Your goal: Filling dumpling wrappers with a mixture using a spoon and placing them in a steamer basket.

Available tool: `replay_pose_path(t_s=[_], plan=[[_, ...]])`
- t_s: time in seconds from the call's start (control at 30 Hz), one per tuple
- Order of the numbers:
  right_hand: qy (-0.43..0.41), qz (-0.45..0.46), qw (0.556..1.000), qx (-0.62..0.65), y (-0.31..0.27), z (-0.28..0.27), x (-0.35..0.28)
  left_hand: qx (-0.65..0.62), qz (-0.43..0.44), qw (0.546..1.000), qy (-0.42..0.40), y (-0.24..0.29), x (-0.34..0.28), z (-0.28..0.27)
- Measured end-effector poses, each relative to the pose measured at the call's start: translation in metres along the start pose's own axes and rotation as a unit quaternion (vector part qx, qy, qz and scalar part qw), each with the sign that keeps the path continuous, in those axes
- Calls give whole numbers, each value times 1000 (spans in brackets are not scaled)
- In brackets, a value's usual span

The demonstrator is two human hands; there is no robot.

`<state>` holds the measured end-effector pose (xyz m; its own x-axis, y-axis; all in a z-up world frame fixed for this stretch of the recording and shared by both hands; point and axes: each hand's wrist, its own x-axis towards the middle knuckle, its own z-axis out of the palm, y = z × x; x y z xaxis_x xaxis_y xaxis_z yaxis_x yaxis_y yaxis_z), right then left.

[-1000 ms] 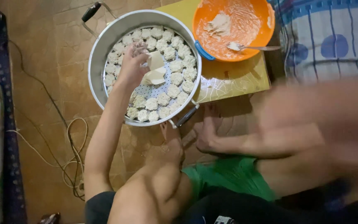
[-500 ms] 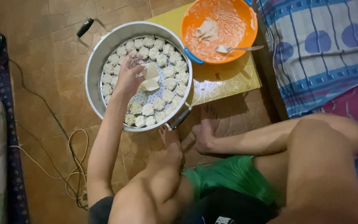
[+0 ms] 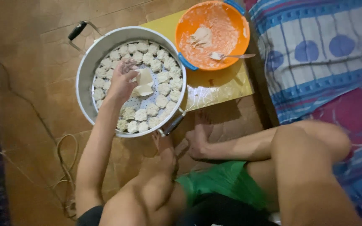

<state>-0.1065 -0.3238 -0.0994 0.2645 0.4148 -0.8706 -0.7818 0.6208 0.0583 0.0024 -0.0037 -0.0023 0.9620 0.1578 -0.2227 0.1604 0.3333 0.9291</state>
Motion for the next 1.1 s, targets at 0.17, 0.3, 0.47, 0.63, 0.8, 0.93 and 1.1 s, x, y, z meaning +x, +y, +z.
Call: replay_pose_path(t_s=[0.17,0.3,0.47,0.63,0.8,0.93,1.1], plan=[[-17,-47,996,-70,14,-2,-2,61,-7,998,8,14,-9,10],[-34,-80,990,-113,2,-8,-14,28,1,1000,8,6,-3,4],[-37,-104,985,-133,12,-45,-41,40,-6,999,15,5,-5,2],[-52,-156,971,-171,-36,-74,-69,27,-4,1000,5,-5,2,-11],[-59,-211,953,-208,-103,-175,-48,26,-5,1000,14,0,1,-2],[-58,-245,937,-244,-137,-210,-82,35,-3,999,10,0,1,-2],[-64,-281,907,-307,-188,-230,-130,18,0,1000,12,-4,2,-10]])
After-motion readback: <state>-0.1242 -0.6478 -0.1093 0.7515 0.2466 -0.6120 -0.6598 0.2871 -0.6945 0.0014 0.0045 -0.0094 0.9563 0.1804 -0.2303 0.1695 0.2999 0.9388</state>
